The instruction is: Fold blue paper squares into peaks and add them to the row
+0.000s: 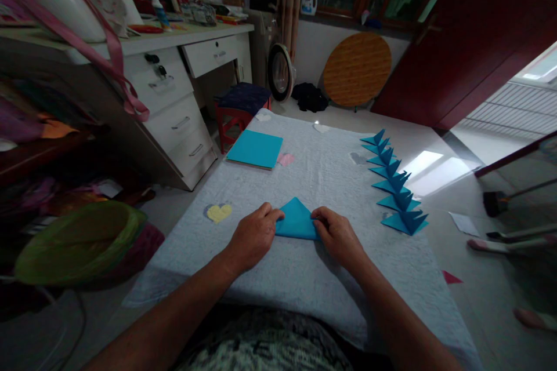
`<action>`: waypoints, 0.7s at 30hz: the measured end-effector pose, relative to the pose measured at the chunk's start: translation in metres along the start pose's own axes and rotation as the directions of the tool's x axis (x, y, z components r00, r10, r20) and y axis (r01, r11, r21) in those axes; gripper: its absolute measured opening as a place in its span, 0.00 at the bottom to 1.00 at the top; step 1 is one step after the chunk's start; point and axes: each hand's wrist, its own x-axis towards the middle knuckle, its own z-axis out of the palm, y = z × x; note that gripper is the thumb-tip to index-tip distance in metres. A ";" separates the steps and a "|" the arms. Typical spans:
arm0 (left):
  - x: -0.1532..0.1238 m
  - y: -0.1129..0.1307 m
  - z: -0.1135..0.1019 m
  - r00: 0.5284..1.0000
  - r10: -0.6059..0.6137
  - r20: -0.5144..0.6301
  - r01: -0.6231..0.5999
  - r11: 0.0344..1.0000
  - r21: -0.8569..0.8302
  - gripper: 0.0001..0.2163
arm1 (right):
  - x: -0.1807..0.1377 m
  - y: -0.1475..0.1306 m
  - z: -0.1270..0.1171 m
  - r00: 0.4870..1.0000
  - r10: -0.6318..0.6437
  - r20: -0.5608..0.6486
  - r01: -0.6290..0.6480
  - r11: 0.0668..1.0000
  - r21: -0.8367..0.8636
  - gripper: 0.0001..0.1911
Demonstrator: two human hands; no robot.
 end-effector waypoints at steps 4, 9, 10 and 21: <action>0.001 -0.002 0.003 1.000 0.011 0.001 -0.011 0.999 0.038 0.15 | -0.004 0.004 0.012 0.998 -0.042 -0.044 0.037 0.993 -0.114 0.11; 0.002 -0.001 0.003 1.000 0.006 0.020 -0.008 0.996 0.093 0.16 | -0.006 0.003 0.015 0.999 -0.021 -0.030 0.014 0.981 -0.191 0.11; 0.003 -0.001 0.003 1.000 0.003 0.030 -0.007 0.994 0.111 0.17 | -0.006 0.002 0.015 0.999 -0.018 -0.027 0.012 0.980 -0.197 0.11; 0.017 0.001 -0.005 0.992 -0.015 0.128 -0.016 0.972 0.234 0.21 | -0.004 0.005 0.014 0.999 0.020 -0.037 -0.027 0.983 -0.181 0.12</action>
